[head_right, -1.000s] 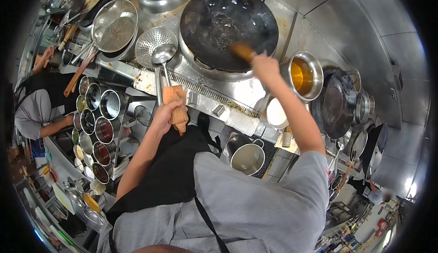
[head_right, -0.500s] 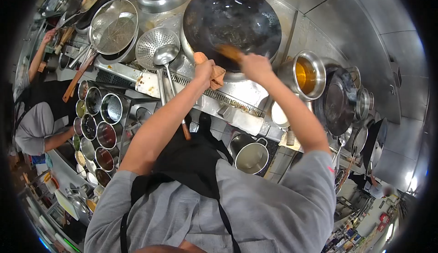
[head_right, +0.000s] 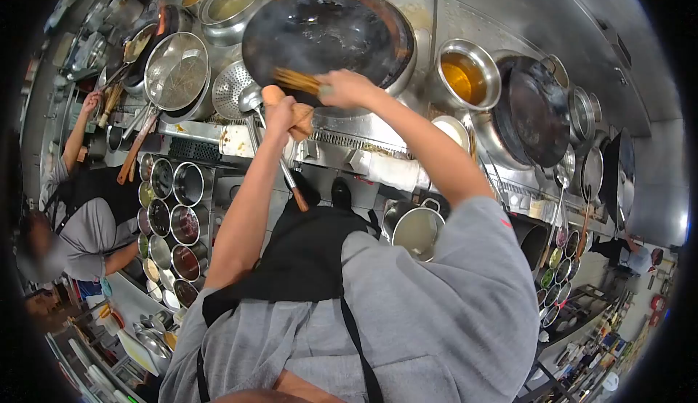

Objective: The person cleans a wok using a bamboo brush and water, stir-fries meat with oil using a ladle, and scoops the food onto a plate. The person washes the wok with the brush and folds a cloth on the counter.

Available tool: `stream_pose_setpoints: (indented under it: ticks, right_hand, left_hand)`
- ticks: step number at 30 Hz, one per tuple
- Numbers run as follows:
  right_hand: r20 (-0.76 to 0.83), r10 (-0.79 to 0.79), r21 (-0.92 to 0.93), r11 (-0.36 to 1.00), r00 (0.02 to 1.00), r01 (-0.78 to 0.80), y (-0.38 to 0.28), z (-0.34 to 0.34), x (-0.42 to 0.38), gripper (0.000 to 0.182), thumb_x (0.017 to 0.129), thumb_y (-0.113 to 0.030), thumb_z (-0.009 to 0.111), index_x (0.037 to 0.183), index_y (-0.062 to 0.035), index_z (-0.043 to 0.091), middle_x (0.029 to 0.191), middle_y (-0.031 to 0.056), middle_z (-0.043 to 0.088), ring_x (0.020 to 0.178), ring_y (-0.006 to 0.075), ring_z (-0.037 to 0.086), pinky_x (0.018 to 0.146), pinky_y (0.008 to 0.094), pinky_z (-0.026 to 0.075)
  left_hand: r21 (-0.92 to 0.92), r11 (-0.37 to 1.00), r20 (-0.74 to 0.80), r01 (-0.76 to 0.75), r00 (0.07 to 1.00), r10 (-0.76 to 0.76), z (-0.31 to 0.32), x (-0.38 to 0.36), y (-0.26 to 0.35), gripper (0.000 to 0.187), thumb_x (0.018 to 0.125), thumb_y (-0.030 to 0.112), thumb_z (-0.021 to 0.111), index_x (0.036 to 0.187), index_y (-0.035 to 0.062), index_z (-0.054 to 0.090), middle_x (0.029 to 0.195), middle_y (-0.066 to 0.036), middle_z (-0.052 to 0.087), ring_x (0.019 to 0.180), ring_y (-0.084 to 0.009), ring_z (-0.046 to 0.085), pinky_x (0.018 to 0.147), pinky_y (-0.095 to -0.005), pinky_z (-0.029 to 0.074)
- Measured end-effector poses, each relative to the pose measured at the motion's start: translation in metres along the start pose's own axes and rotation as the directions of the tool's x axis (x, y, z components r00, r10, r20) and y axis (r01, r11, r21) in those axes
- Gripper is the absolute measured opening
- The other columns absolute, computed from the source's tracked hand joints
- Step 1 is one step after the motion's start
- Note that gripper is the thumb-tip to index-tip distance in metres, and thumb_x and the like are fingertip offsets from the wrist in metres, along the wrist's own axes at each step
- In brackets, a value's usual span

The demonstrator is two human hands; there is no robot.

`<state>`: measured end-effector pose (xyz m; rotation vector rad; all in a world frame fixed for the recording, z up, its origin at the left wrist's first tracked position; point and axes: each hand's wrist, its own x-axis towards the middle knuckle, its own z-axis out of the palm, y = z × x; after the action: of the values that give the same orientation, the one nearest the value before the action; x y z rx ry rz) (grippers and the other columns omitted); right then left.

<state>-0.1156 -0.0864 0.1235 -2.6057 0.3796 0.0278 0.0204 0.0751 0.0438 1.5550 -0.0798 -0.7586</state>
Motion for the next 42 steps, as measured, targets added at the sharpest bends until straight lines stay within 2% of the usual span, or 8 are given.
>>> stream_pose_setpoints:
  ticks: [4, 7, 13, 22, 29, 34, 38, 42]
  right_hand:
    - [0.205, 0.322, 0.239, 0.899, 0.924, -0.366, 0.056, -0.041, -0.113, 0.06, 0.08, -0.029, 0.072, 0.138, -0.0193, 0.058, 0.108, 0.0186, 0.071, 0.089, 0.0288, 0.07, 0.081, 0.0356, 0.054]
    - [-0.089, 0.467, -0.069, 0.878, 0.88, -0.474, 0.069, -0.054, -0.156, 0.059, 0.08, -0.036, 0.073, 0.135, -0.022, 0.06, 0.107, 0.0185, 0.071, 0.098, 0.0331, 0.069, 0.089, 0.042, 0.053]
    - [-0.28, 0.337, 0.325, 0.914, 0.899, -0.242, 0.057, 0.004, -0.176, 0.064, 0.082, -0.04, 0.073, 0.139, -0.0165, 0.056, 0.118, 0.0186, 0.069, 0.112, 0.0361, 0.064, 0.096, 0.0412, 0.049]
    - [-0.138, 0.515, 0.673, 0.675, 0.846, -0.301, 0.025, 0.005, -0.125, 0.07, 0.086, -0.03, 0.072, 0.146, -0.0058, 0.046, 0.077, 0.012, 0.067, 0.047, 0.0152, 0.058, 0.043, 0.0308, 0.048]
    - [-0.101, 0.539, 0.725, 0.616, 0.836, -0.31, 0.017, -0.008, -0.115, 0.071, 0.086, -0.025, 0.071, 0.148, -0.0071, 0.043, 0.065, 0.0051, 0.06, 0.044, 0.0107, 0.053, 0.035, 0.0276, 0.042]
    - [-0.325, 0.445, 0.329, 0.881, 0.834, -0.341, 0.048, 0.062, -0.106, 0.059, 0.087, -0.036, 0.065, 0.141, -0.0205, 0.048, 0.106, 0.0262, 0.068, 0.102, 0.0468, 0.063, 0.089, 0.0499, 0.05]
    - [-0.597, 0.723, 0.637, 0.691, 0.348, -0.341, 0.097, 0.133, -0.151, 0.066, 0.089, -0.032, 0.065, 0.145, -0.0031, 0.044, 0.129, 0.0251, 0.061, 0.118, 0.0393, 0.06, 0.099, 0.0404, 0.045]
    - [-0.487, 0.828, 0.621, 0.551, 0.277, -0.558, 0.076, 0.191, -0.172, 0.068, 0.093, -0.037, 0.06, 0.15, -0.0087, 0.036, 0.122, 0.0304, 0.06, 0.108, 0.0493, 0.058, 0.091, 0.0503, 0.047]
  left_hand:
    - [0.155, 0.984, -0.005, -0.086, 0.996, 0.088, -0.028, 0.0, 0.002, 0.055, 0.078, 0.013, 0.066, 0.123, -0.0128, 0.047, 0.108, -0.02, 0.062, 0.092, -0.0262, 0.065, 0.082, -0.0357, 0.051]
    - [0.204, 0.969, 0.02, -0.141, 0.99, 0.14, -0.016, -0.042, 0.036, 0.064, 0.074, 0.016, 0.069, 0.126, -0.0126, 0.043, 0.111, -0.024, 0.062, 0.099, -0.0318, 0.064, 0.089, -0.0374, 0.05]
    - [0.574, 0.786, -0.001, -0.23, 0.96, 0.281, 0.025, -0.052, 0.094, 0.078, 0.072, 0.027, 0.07, 0.131, -0.0128, 0.039, 0.117, -0.033, 0.06, 0.109, -0.0435, 0.061, 0.097, -0.042, 0.046]
    - [0.738, 0.508, 0.136, -0.443, 0.836, 0.531, 0.102, -0.104, 0.165, 0.07, 0.073, 0.031, 0.071, 0.123, -0.0084, 0.043, 0.104, -0.028, 0.067, 0.1, -0.0444, 0.065, 0.091, -0.0479, 0.049]
    - [0.717, 0.444, 0.223, -0.538, 0.78, 0.585, 0.078, -0.129, 0.128, 0.058, 0.074, 0.027, 0.07, 0.118, -0.0006, 0.042, 0.096, -0.028, 0.067, 0.094, -0.0477, 0.064, 0.083, -0.0526, 0.049]
    - [0.613, 0.574, 0.059, -0.544, 0.755, 0.653, 0.037, -0.077, 0.102, 0.058, 0.072, 0.024, 0.075, 0.115, 0.0009, 0.044, 0.096, -0.025, 0.067, 0.087, -0.0447, 0.065, 0.081, -0.0493, 0.05]
    - [0.393, 0.777, -0.073, -0.492, 0.825, 0.56, -0.003, -0.044, 0.078, 0.056, 0.075, 0.016, 0.07, 0.119, -0.0059, 0.043, 0.1, -0.021, 0.062, 0.09, -0.0313, 0.064, 0.083, -0.0405, 0.05]
    - [0.009, 0.934, -0.146, -0.356, 0.924, 0.354, -0.02, -0.015, 0.016, 0.053, 0.078, 0.01, 0.066, 0.123, -0.0051, 0.043, 0.105, -0.015, 0.058, 0.091, -0.0242, 0.061, 0.082, -0.0363, 0.051]
